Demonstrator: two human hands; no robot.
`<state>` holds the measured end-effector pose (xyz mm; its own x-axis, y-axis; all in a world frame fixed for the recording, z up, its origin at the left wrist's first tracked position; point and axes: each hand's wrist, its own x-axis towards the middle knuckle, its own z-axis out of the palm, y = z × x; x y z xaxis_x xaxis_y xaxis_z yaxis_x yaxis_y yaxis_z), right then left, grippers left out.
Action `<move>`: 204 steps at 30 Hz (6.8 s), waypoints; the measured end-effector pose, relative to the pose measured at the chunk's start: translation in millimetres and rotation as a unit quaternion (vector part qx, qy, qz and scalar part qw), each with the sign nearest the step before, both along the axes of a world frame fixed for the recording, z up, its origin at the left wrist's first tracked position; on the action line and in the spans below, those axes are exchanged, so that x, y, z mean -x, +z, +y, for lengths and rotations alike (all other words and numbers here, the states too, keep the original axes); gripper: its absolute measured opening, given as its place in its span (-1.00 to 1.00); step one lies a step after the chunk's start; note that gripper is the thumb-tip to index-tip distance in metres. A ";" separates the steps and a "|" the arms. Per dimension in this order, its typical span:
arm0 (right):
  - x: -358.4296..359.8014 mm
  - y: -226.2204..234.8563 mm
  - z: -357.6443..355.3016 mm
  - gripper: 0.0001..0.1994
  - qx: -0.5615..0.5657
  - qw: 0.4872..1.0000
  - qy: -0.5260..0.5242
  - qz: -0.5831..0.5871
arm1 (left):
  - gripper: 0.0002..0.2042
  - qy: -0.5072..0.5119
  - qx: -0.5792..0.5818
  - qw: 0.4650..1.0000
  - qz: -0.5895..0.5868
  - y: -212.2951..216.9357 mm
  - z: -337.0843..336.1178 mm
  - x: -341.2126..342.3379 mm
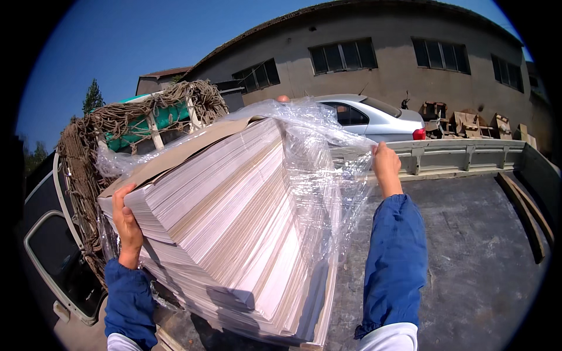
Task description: The person walks from a workshop to a parked truck and unwraps a stack of large boards. They remove the plastic wrapping and then repeatedly pick up individual boards from the stack, place them on a wooden pallet on the ground, and return them to the truck bed.
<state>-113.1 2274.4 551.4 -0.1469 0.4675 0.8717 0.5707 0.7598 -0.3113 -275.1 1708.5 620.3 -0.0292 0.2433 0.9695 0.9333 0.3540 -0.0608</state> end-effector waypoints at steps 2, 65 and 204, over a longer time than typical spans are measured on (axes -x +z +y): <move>6.2 -63.3 46.5 -0.59 0.139 0.990 -0.013 -0.012 | -0.28 -0.016 -0.018 1.000 0.014 5.2 7.0 -3.0; -85.4 -206.9 -170.3 -0.51 0.061 0.957 0.258 0.117 | -0.41 -0.143 -0.138 0.968 -0.154 -13.5 -18.0 64.9; -43.2 -273.1 -574.4 -0.34 0.051 0.865 0.275 -0.416 | -0.74 -0.072 0.514 0.756 -0.399 -406.7 -124.3 14.8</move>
